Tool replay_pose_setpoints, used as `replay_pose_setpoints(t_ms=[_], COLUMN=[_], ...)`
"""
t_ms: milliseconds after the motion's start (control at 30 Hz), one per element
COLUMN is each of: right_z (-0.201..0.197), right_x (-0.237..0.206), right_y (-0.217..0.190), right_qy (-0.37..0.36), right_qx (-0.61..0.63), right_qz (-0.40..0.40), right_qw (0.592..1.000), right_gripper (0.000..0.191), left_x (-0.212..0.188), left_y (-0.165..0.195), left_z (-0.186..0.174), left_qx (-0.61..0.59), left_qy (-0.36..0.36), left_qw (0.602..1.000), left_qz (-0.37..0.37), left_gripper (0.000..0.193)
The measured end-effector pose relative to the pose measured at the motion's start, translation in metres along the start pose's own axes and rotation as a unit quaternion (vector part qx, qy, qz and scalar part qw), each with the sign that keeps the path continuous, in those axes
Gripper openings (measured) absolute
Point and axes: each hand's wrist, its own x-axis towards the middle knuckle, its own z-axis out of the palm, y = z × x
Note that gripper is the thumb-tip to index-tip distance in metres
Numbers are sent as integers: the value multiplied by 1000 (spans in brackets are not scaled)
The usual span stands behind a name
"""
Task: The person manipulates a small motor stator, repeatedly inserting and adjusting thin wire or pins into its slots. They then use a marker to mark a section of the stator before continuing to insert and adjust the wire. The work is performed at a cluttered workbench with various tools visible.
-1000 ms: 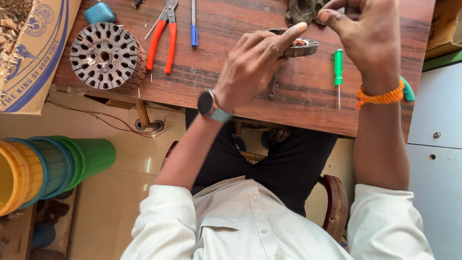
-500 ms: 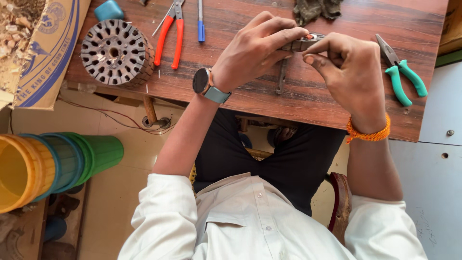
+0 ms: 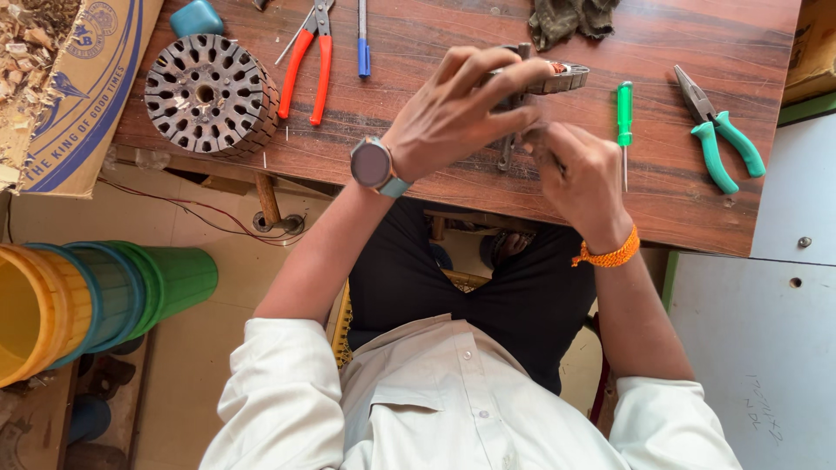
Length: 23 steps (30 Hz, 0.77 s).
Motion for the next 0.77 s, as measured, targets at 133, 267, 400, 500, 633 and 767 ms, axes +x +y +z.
replay_pose_setpoints(t_ms=[133, 267, 400, 500, 633, 767], right_z=[-10, -32, -45, -42, -35, -32], right_x=[-8, 1, 21, 49, 81, 98], right_y=[-10, -18, -26, -27, -25, -16], right_qy=[-24, -37, -15, -12, -18, -75], right_qx=[-10, 5, 9, -15, -43, 24], right_qz=[20, 47, 31, -36, -77, -8], right_qw=[999, 998, 999, 999, 996, 997], right_gripper=[11, 10, 6, 7, 9, 8], left_x=[-15, -22, -14, -7, -2, -5], left_y=[9, 22, 44, 54, 58, 63], left_z=[1, 2, 9, 16, 25, 31], left_qx=[51, 68, -45, -143, -286, -376], left_qy=[5, 4, 85, 148, 184, 221], left_qw=[999, 996, 981, 941, 818, 758], left_qz=[-1, -49, -168, -269, -464, -486], left_gripper=[17, 13, 7, 10, 8, 7])
